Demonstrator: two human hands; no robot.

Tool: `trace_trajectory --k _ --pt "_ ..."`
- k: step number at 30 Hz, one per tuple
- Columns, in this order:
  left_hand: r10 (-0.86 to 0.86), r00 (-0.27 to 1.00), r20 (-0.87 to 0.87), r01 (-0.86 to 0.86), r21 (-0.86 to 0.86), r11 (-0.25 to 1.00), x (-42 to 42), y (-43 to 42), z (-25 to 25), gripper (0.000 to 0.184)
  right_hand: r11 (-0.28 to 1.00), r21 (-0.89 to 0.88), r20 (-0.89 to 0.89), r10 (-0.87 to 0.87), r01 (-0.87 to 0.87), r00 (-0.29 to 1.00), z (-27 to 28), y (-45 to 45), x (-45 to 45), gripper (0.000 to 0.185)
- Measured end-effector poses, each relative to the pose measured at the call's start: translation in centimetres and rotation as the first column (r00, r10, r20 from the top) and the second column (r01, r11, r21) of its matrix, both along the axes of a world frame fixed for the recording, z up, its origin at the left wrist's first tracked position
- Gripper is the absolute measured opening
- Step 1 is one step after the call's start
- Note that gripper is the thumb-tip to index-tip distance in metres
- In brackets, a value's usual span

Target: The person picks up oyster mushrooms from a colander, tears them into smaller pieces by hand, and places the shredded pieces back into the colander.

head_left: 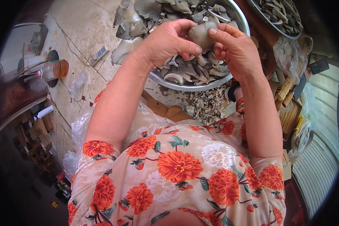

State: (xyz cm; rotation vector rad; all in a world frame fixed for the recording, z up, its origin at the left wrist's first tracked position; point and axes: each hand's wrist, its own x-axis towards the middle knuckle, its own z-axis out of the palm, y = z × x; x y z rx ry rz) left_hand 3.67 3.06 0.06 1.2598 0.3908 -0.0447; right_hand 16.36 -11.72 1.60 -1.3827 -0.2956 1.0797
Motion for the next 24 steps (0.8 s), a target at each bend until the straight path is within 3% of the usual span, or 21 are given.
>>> trace_trajectory --k 5,8,10,16,18,20,21,24 --pt "0.03 0.999 -0.043 -0.033 -0.081 0.996 -0.1 0.0 0.0 0.035 0.993 -0.057 0.051 0.109 -0.106 0.993 0.6 0.2 0.1 0.026" --pt "0.083 0.996 -0.026 -0.083 0.006 0.997 0.1 -0.3 0.3 0.027 0.999 -0.024 0.012 0.049 -0.049 0.999 0.4 0.2 0.0 0.023" --pt "0.171 0.983 -0.059 -0.179 -0.183 0.967 0.1 -0.5 0.1 0.021 1.0 0.006 -0.02 0.017 -0.017 1.0 0.3 0.2 0.2 0.022" --pt "0.342 0.939 0.025 -0.29 -0.473 0.832 -0.1 1.1 -1.1 0.015 0.979 0.121 -0.188 -0.141 0.165 0.972 0.5 -0.3 1.0 0.016" --pt "0.339 0.941 0.018 -0.297 -0.442 0.847 -0.3 1.2 -0.9 0.02 0.973 0.11 -0.211 -0.175 0.201 0.962 0.8 -0.7 1.5 0.015" --pt "0.124 0.984 -0.125 -0.127 -0.013 0.992 -0.2 0.6 -0.1 0.032 0.98 0.104 -0.182 -0.15 0.171 0.972 0.7 -0.9 1.5 0.017" --pt "0.08 0.989 -0.121 -0.072 0.068 0.995 -0.2 0.1 -0.3 0.045 0.988 0.101 -0.167 -0.098 0.116 0.981 0.7 -1.1 1.4 0.018" --pt "-0.007 0.994 -0.105 0.015 0.079 0.997 0.0 -0.4 -0.2 0.052 0.996 0.084 -0.139 -0.015 0.027 0.99 0.3 -1.2 1.2 0.024"
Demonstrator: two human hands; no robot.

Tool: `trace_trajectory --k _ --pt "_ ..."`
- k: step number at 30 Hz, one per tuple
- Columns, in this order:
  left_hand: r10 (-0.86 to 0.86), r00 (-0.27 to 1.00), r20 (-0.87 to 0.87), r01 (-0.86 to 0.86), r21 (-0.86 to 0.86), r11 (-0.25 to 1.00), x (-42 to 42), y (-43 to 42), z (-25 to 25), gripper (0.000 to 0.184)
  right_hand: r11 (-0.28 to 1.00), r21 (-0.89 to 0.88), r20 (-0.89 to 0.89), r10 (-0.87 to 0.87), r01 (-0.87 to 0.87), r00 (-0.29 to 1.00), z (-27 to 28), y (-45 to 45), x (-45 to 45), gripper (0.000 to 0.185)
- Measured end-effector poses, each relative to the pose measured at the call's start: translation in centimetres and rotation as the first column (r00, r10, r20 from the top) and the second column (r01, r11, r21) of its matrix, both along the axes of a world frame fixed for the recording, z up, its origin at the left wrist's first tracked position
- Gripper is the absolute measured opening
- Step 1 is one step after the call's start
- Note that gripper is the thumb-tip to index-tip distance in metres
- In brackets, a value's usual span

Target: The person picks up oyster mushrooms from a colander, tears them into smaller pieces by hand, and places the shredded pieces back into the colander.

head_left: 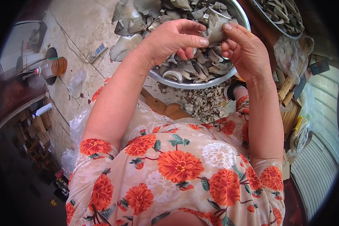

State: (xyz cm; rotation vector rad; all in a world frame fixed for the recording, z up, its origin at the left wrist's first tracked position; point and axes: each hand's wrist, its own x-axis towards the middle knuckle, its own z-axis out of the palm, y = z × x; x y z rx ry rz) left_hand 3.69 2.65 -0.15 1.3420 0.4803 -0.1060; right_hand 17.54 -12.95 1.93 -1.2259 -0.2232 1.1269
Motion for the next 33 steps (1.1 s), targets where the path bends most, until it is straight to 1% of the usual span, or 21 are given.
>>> trace_trajectory --k 1,2,4,5,9,11,12,14,16,17,18,20,23,26,27,28,29,30,31,32,33 --pt "0.012 0.999 0.046 -0.009 -0.054 0.998 0.1 0.1 0.3 0.053 0.999 -0.009 0.016 0.036 -0.036 0.999 -0.1 0.0 -0.1 0.027" --pt "0.012 0.999 0.046 -0.009 -0.056 0.998 0.2 0.1 0.6 0.053 0.999 -0.01 0.016 0.036 -0.036 0.999 0.0 0.0 -0.3 0.027" --pt "0.014 0.998 0.061 -0.013 -0.023 1.0 0.2 -0.1 0.9 0.047 0.995 -0.094 0.074 0.027 -0.02 0.997 0.3 0.2 -0.7 0.034" --pt "0.031 0.998 0.051 -0.032 0.025 0.999 0.3 -0.4 0.7 0.039 0.995 -0.095 0.074 0.029 -0.022 0.997 0.4 0.3 -0.9 0.034" --pt "0.113 0.992 0.047 -0.113 -0.004 0.994 0.6 -0.7 -0.3 0.031 0.997 -0.078 0.064 0.028 -0.023 0.998 0.6 0.3 -0.8 0.036" --pt "0.17 0.984 0.048 -0.161 -0.151 0.975 0.5 -0.7 0.1 0.029 0.998 -0.054 0.049 0.035 -0.032 0.998 0.8 0.4 -0.6 0.035" --pt "0.17 0.984 0.048 -0.162 -0.15 0.975 0.5 -0.6 0.0 0.029 0.997 -0.074 0.077 0.026 -0.02 0.997 1.0 0.4 -0.7 0.035" --pt "0.195 0.979 0.064 -0.17 -0.278 0.946 0.4 -0.4 -0.3 0.029 0.996 -0.093 0.105 0.018 -0.008 0.994 1.1 0.4 -0.8 0.034" --pt "0.201 0.977 0.071 -0.171 -0.298 0.939 0.3 -0.4 -0.2 0.029 0.981 -0.184 0.141 0.081 -0.055 0.987 0.8 0.5 -1.1 0.031" --pt "0.206 0.975 0.079 -0.171 -0.317 0.933 0.2 -0.4 -0.1 0.029 0.981 -0.185 0.14 0.083 -0.056 0.987 0.5 0.6 -1.2 0.031" --pt "0.207 0.975 0.078 -0.173 -0.317 0.932 0.3 -0.5 0.0 0.029 0.978 -0.194 0.161 0.106 -0.074 0.981 0.2 0.6 -1.2 0.029" --pt "0.171 0.984 0.041 -0.157 -0.229 0.961 0.3 -0.7 0.3 0.026 0.974 -0.205 0.181 0.13 -0.092 0.975 -0.1 0.7 -1.3 0.027" --pt "0.149 0.987 0.061 -0.133 -0.206 0.969 0.3 -0.6 0.1 0.023 0.974 -0.196 0.179 0.151 -0.115 0.972 -0.2 0.9 -1.4 0.023" --pt "0.201 0.972 0.122 -0.161 -0.277 0.947 0.3 -0.8 -0.1 0.021 0.982 -0.138 0.21 0.153 -0.125 0.966 -0.4 1.1 -1.7 0.02" --pt "0.201 0.972 0.121 -0.161 -0.277 0.947 0.3 -1.0 -0.3 0.021 0.99 -0.117 0.199 0.096 -0.074 0.975 -0.3 1.2 -1.9 0.02" --pt "0.275 0.952 0.135 -0.21 -0.362 0.908 0.4 -1.1 -0.6 0.019 0.995 -0.097 0.186 0.039 -0.021 0.982 -0.3 1.2 -2.1 0.019" --pt "0.348 0.926 0.144 -0.254 -0.444 0.859 0.4 -1.2 -0.7 0.018 0.995 -0.097 0.185 0.038 -0.021 0.982 -0.3 1.2 -2.1 0.019" --pt "0.347 0.927 0.143 -0.253 -0.444 0.859 0.5 -1.1 -0.8 0.018 0.998 -0.053 0.153 -0.027 0.035 0.988 -0.3 1.3 -2.1 0.019" --pt "0.434 0.892 0.129 -0.314 -0.514 0.798 0.6 -0.8 -1.0 0.016 0.996 -0.01 0.118 -0.09 0.091 0.989 -0.3 1.3 -2.0 0.019" --pt "0.517 0.849 0.107 -0.369 -0.58 0.726 0.6 -0.5 -1.2 0.015 0.996 -0.01 0.118 -0.089 0.09 0.989 -0.3 1.3 -1.9 0.019" --pt "0.542 0.834 0.101 -0.393 -0.581 0.713 0.6 0.0 -1.3 0.014 0.993 0.003 0.116 -0.119 0.119 0.986 -0.3 1.1 -1.7 0.02"
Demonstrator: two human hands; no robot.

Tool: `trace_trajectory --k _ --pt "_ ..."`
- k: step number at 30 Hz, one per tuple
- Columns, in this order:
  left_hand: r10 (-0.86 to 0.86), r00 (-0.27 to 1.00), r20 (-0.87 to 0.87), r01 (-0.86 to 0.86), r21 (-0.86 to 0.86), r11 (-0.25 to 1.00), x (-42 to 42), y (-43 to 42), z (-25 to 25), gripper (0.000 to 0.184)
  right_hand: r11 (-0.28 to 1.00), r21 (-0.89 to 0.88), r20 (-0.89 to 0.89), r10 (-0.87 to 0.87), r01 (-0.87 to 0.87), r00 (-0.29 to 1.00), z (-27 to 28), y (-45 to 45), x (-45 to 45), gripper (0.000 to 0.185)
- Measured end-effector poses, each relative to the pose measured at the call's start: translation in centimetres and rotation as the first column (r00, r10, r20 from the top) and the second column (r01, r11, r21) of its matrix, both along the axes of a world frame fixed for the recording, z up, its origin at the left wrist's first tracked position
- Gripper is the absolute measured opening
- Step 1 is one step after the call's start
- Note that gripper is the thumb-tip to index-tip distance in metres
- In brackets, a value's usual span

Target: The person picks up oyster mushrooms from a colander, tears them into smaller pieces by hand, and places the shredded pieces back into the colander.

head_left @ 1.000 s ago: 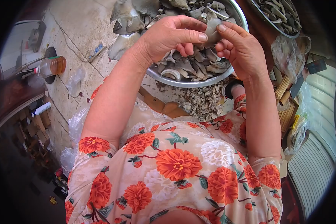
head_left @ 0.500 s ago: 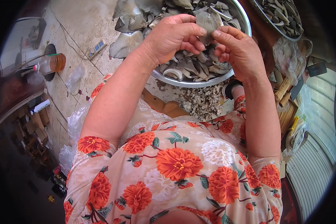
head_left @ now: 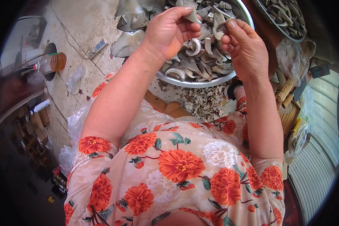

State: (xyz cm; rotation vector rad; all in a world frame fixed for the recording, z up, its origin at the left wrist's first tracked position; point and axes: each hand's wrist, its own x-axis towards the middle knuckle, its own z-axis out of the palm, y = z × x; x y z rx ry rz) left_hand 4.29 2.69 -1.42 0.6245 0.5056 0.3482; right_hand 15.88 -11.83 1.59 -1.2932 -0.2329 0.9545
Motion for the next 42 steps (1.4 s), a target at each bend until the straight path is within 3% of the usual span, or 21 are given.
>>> trace_trajectory --k 1,3,5,7,9,10,12,14,17,19,21,25,27,30,32,33,35,37,39,40,42 --pt "0.002 1.0 0.0 -0.002 0.0 1.0 -0.2 0.3 0.0 0.014 1.0 0.013 -0.001 -0.029 0.029 1.0 0.0 -0.2 0.2 0.021" --pt "-0.1 0.969 -0.227 0.152 0.222 0.963 -0.5 0.6 0.4 0.016 1.0 0.013 -0.025 -0.003 0.004 1.0 0.5 -0.7 0.7 0.019" --pt "-0.146 0.939 -0.312 0.248 0.317 0.915 -0.4 0.0 0.9 0.02 0.918 -0.145 0.02 0.376 -0.369 0.927 1.4 -1.4 0.9 0.015" --pt "-0.382 0.833 -0.4 0.549 0.51 0.662 -0.7 -0.7 1.9 0.025 0.692 -0.19 -0.007 0.709 -0.697 0.706 2.3 -2.1 0.1 0.014" --pt "-0.373 0.834 -0.407 0.549 0.542 0.636 -0.9 -0.6 1.6 0.027 0.556 -0.17 0.177 0.83 -0.814 0.53 0.9 -2.8 -1.2 0.015" --pt "-0.267 0.823 -0.502 0.548 0.576 0.606 -0.9 -0.1 1.9 0.027 0.554 -0.166 0.176 0.831 -0.816 0.528 0.7 -2.7 -1.3 0.015" --pt "-0.015 0.779 -0.627 0.537 0.655 0.531 -1.0 1.7 1.9 0.026 0.372 -0.466 0.379 0.904 -0.803 0.199 0.5 -2.5 -1.4 0.016" --pt "0.169 0.805 -0.569 0.39 0.722 0.571 -1.5 4.1 1.2 0.023 0.376 -0.478 0.349 0.911 -0.794 0.221 0.7 -2.5 -1.6 0.016" --pt "0.322 0.733 -0.6 0.406 0.765 0.501 -2.1 6.6 -0.8 0.022 0.404 -0.482 0.322 0.907 -0.778 0.272 0.8 -2.3 -2.0 0.016" --pt "0.296 0.709 -0.641 0.487 0.748 0.452 -2.1 7.1 -2.3 0.026 0.429 -0.472 0.324 0.897 -0.77 0.301 0.7 -2.2 -2.5 0.016" --pt "0.489 0.613 -0.621 0.713 0.701 -0.004 -1.7 6.6 -3.4 0.034 0.486 -0.448 0.346 0.868 -0.75 0.355 0.7 -2.0 -3.0 0.017" --pt "0.554 0.441 -0.706 0.861 0.507 -0.038 -0.7 4.8 -3.4 0.037 0.484 -0.484 0.401 0.863 -0.729 0.307 0.5 -1.9 -3.3 0.019" --pt "0.548 0.432 -0.717 0.862 0.506 -0.018 -0.6 4.7 -3.0 0.036 0.494 -0.492 0.4 0.86 -0.717 0.317 0.6 -1.9 -3.3 0.02" --pt "0.448 0.543 -0.71 0.777 0.627 0.053 -1.0 5.4 -2.8 0.029 0.514 -0.495 0.357 0.856 -0.701 0.375 0.6 -1.9 -3.0 0.017" --pt "0.029 0.665 -0.747 0.582 0.542 0.606 -1.1 5.5 -0.9 0.041 0.567 -0.477 0.354 0.824 -0.672 0.443 0.7 -1.9 -2.8 0.019" --pt "0.028 0.666 -0.746 0.582 0.543 0.605 -1.2 5.2 -0.5 0.041 0.616 -0.459 0.35 0.788 -0.64 0.507 0.7 -1.9 -2.7 0.021" --pt "-0.113 0.848 -0.517 0.378 0.443 0.813 -1.2 4.5 0.2 0.048 0.643 -0.463 0.334 0.764 -0.61 0.552 0.4 -1.8 -2.3 0.022" --pt "-0.152 0.882 -0.446 0.356 0.42 0.834 -1.3 3.8 0.6 0.052 0.795 -0.4 0.363 0.594 -0.456 0.718 0.2 -1.7 -1.8 0.023" --pt "-0.203 0.93 -0.305 0.3 0.314 0.901 -1.2 3.0 0.6 0.053 0.801 -0.415 0.382 0.584 -0.432 0.716 0.7 -1.4 -1.2 0.026" --pt "-0.224 0.939 -0.262 0.298 0.294 0.908 -1.2 2.7 0.4 0.048 0.849 -0.39 0.362 0.498 -0.356 0.788 1.2 -1.2 -1.1 0.028" --pt "-0.269 0.915 -0.302 0.365 0.331 0.87 -1.0 2.3 0.6 0.045 0.904 -0.335 0.315 0.372 -0.264 0.873 1.2 -1.0 -0.9 0.031"
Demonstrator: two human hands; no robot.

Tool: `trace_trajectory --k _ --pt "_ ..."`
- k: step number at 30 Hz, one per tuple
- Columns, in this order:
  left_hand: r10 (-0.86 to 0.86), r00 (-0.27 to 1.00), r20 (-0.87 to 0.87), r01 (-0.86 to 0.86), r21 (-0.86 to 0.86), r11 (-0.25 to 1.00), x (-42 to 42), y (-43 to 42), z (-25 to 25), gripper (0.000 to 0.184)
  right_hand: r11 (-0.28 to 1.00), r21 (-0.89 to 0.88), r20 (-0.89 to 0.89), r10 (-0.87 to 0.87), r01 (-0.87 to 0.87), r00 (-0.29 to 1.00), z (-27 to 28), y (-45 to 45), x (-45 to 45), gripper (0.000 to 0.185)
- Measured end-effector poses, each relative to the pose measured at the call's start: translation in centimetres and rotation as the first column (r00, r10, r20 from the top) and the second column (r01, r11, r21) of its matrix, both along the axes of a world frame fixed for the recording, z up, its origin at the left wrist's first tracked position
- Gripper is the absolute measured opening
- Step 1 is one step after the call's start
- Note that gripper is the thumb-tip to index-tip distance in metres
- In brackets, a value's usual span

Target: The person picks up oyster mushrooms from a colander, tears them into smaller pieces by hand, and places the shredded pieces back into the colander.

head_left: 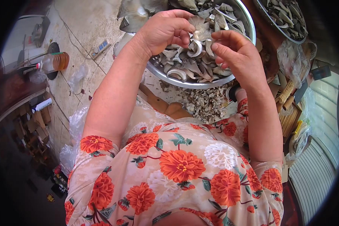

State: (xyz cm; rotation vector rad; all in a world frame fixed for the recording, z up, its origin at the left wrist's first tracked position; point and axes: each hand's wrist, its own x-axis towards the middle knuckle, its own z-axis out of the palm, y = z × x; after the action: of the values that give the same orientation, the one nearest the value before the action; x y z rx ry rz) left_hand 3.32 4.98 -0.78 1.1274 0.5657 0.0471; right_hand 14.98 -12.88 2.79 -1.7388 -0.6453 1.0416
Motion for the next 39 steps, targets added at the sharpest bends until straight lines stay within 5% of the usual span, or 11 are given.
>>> trace_trajectory --k 3,7,10,12,15,23,26,28,29,31,39 --pt "-0.136 0.981 -0.14 0.162 0.198 0.967 0.1 -0.4 0.7 0.035 0.999 0.014 0.043 -0.053 0.052 0.998 0.4 0.1 0.1 0.03" --pt "0.196 0.969 -0.148 -0.117 0.426 0.897 0.0 2.0 -0.8 0.033 0.998 0.009 0.062 -0.068 0.068 0.996 0.5 0.1 0.3 0.028" --pt "0.366 0.918 -0.153 -0.172 0.678 0.715 -0.2 4.0 -3.6 0.037 1.0 -0.009 0.048 -0.03 0.03 0.998 0.4 0.0 0.1 0.028" --pt "0.286 0.902 -0.323 0.207 0.906 0.369 -0.2 4.0 -5.0 0.044 1.0 -0.005 0.046 -0.002 0.002 0.999 0.3 -0.1 0.0 0.028" --pt "0.259 0.869 -0.422 0.4 0.906 0.135 -0.1 2.4 -5.1 0.039 0.999 0.002 0.032 0.033 -0.033 0.999 0.1 -0.3 -0.2 0.028" --pt "0.28 0.815 -0.507 0.518 0.854 0.036 -0.4 2.0 -5.4 0.031 0.994 0.023 0.113 0.103 -0.106 0.988 -0.6 -0.8 -0.2 0.027" --pt "0.301 0.847 -0.438 0.444 0.895 0.053 -0.1 2.4 -5.1 0.037 0.994 0.031 0.116 0.098 -0.102 0.988 -0.6 -0.9 -0.2 0.027" --pt "0.223 0.913 -0.343 0.185 0.833 0.521 0.4 2.9 -3.2 0.033 0.995 0.029 0.116 0.095 -0.099 0.989 -0.6 -0.9 -0.1 0.027" --pt "0.221 0.914 -0.34 0.186 0.834 0.519 0.4 2.8 -2.3 0.033 0.995 0.031 0.118 0.091 -0.096 0.989 -0.3 -0.8 -0.1 0.027" --pt "0.174 0.981 -0.089 -0.16 0.145 0.976 -0.1 2.1 -0.9 0.03 1.0 -0.01 0.032 0.015 -0.015 0.999 0.2 -0.6 0.0 0.033" --pt "-0.097 0.954 0.283 0.177 -0.272 0.946 0.1 -1.2 0.1 0.032 0.949 0.105 -0.374 -0.239 0.297 0.896 -0.1 0.6 0.6 0.038"
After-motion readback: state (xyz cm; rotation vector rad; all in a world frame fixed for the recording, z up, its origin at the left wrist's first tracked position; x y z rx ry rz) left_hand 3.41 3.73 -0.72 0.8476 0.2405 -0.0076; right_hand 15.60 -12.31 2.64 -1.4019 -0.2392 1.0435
